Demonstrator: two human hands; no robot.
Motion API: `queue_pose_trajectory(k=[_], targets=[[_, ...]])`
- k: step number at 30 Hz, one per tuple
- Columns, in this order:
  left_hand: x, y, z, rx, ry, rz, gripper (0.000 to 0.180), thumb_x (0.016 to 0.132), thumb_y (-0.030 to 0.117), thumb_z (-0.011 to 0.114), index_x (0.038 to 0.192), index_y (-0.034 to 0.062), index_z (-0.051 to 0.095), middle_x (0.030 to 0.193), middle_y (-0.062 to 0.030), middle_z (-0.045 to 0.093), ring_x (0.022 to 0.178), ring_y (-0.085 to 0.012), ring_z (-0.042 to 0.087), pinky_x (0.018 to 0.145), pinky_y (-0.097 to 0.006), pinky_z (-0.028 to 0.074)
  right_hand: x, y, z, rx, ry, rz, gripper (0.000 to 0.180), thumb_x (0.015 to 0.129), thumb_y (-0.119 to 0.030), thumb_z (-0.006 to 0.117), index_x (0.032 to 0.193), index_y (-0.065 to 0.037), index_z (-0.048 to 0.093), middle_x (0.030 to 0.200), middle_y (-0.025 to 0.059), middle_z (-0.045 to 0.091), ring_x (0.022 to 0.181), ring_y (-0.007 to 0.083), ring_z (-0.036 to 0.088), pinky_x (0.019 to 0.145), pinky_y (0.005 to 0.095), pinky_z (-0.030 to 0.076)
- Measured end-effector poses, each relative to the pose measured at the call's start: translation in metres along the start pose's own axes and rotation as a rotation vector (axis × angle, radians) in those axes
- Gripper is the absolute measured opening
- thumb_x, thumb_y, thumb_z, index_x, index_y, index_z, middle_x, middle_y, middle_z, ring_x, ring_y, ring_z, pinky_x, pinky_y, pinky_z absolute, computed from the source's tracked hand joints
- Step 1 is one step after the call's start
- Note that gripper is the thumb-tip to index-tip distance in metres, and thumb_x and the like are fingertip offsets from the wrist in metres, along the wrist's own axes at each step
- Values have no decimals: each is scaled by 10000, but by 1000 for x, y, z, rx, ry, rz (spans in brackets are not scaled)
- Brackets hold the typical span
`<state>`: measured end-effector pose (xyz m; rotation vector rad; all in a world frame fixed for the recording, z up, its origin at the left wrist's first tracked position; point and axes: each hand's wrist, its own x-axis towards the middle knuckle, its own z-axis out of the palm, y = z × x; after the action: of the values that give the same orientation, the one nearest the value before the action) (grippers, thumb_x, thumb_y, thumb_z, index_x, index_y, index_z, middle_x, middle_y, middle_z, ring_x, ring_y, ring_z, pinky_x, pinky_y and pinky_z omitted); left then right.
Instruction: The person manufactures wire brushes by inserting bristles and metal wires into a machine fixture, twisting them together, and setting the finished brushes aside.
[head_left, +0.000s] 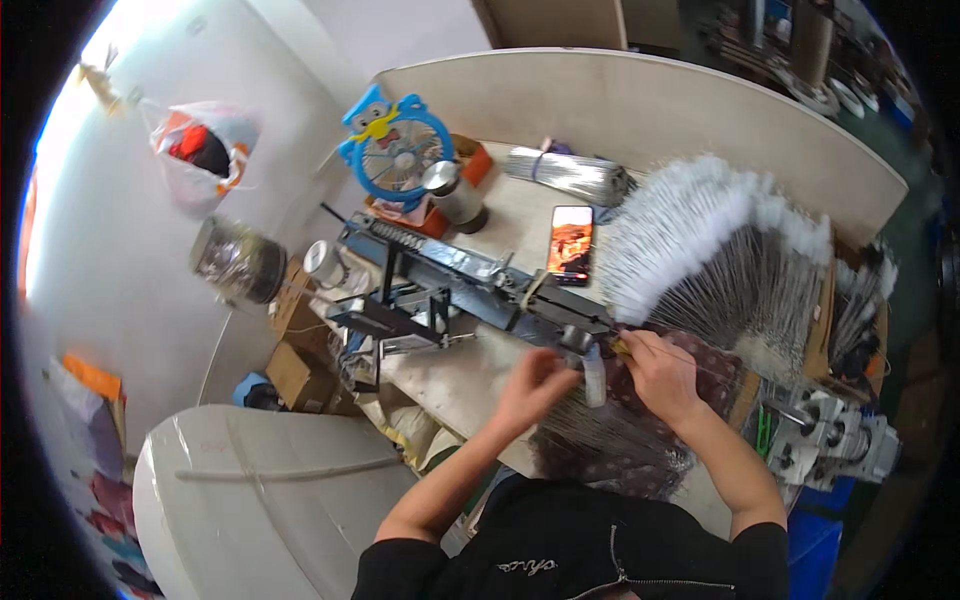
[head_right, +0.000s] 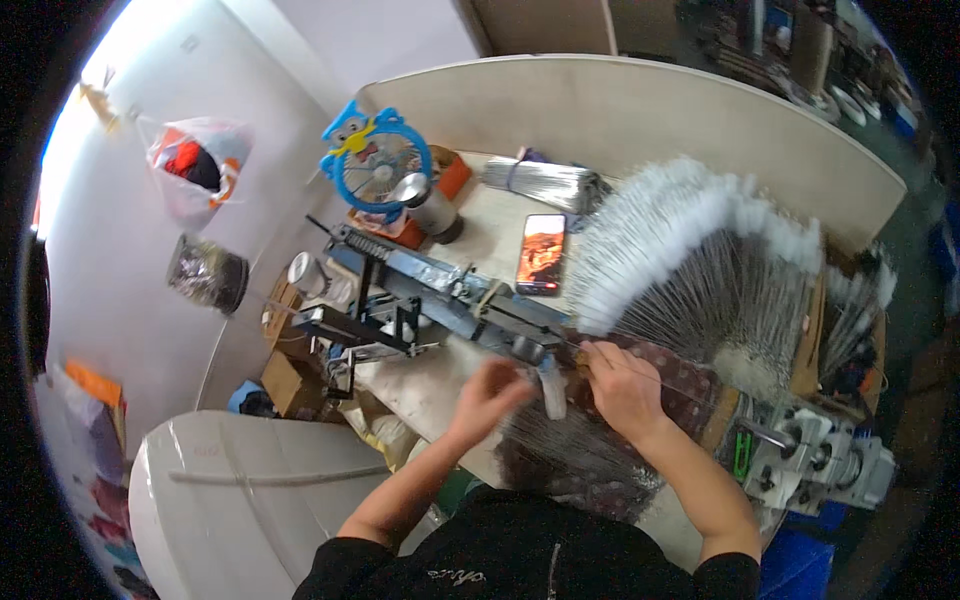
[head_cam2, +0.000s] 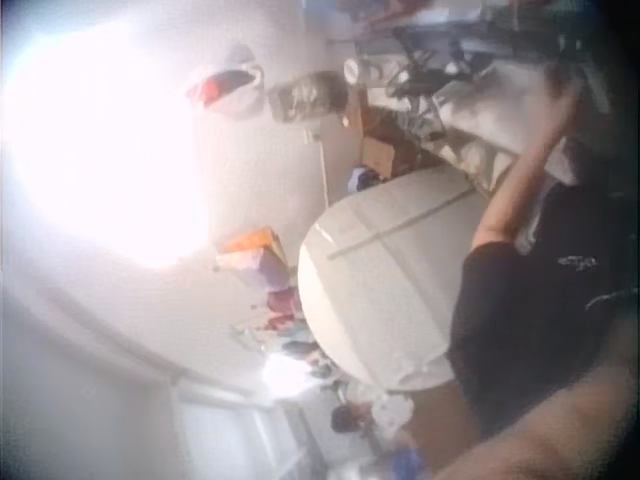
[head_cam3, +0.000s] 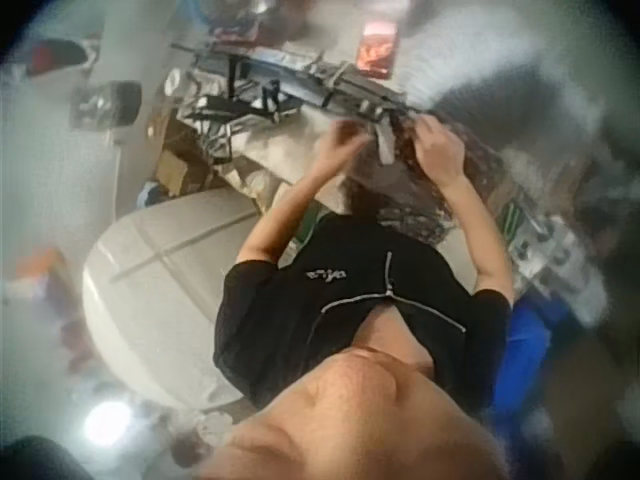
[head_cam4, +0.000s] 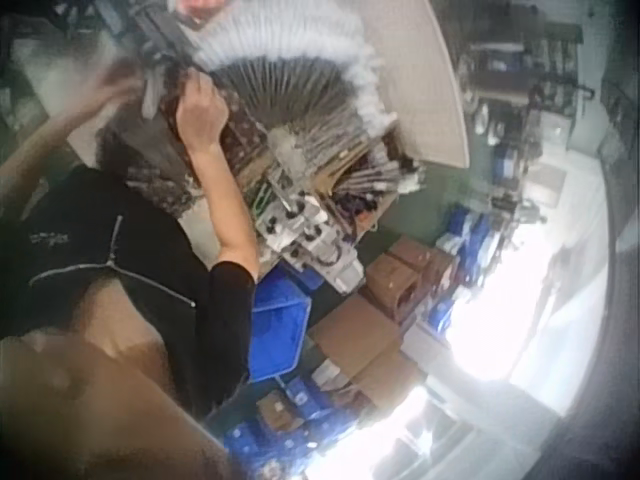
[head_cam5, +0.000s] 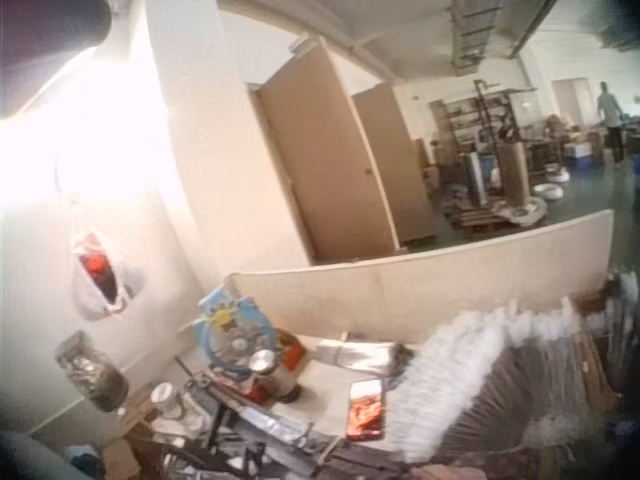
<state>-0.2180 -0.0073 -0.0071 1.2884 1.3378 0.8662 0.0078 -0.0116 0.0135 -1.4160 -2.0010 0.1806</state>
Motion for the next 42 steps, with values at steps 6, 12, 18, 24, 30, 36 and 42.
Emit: queue_pose_trajectory(k=[6, 12, 18, 24, 30, 36, 42], targets=[[-63, -87, -165, -262, 1061, -2, 385, 821, 178, 692, 1125, 27, 511, 956, -67, 566, 808, -183, 629, 633, -300, 515, -1, 6, 8, -49, -95, 31, 295, 773, -128, 644, 1063, -85, 619, 918, 47, 578, 813, 241, 603, 682, 354, 490], [-48, -87, -172, -297, 809, -80, 351, 837, 166, 676, 1115, 22, 518, 963, -77, 605, 872, -189, 644, 598, -276, 499, 5, -2, 7, -75, -200, 95, 272, 782, -153, 655, 1041, -79, 614, 893, 64, 553, 804, 269, 597, 673, 373, 489], [-4, -37, -114, -799, 216, -422, 451, 854, 408, 632, 1098, 40, 539, 970, -78, 628, 803, -202, 634, 723, -341, 508, 4, -3, 3, -73, -184, 130, 218, 784, -173, 663, 968, -63, 625, 847, 80, 549, 766, 289, 596, 655, 381, 487], [25, -37, -120, -717, 184, -488, 258, 842, 361, 663, 925, 124, 606, 811, -2, 629, 752, -140, 617, 670, -305, 497, -6, -11, -18, -116, -191, 44, 181, 747, -176, 686, 796, -46, 570, 792, 99, 543, 734, 284, 592, 619, 380, 479], [18, -19, -104, -731, 286, -433, 150, 877, 259, 627, 871, 110, 609, 777, -4, 621, 710, -137, 592, 662, -282, 479, -19, -27, -65, 50, -246, 66, 238, 706, -87, 709, 920, -52, 611, 824, 95, 560, 720, 286, 603, 610, 362, 484], [-9, 8, -43, -539, 250, 59, 142, 873, 181, 609, 844, 42, 613, 713, -42, 607, 649, -142, 581, 651, -284, 480, 1, -20, -109, 14, -13, 38, 249, 686, -22, 688, 930, -30, 644, 813, 113, 615, 717, 290, 600, 621, 364, 478], [-16, 66, 83, -553, -302, -102, 210, 935, 196, 563, 954, -2, 629, 834, -57, 650, 711, -118, 596, 682, -248, 468, -7, -2, -120, 246, -106, 358, 186, 758, -83, 684, 929, -14, 663, 777, 111, 618, 685, 259, 589, 612, 327, 459]])
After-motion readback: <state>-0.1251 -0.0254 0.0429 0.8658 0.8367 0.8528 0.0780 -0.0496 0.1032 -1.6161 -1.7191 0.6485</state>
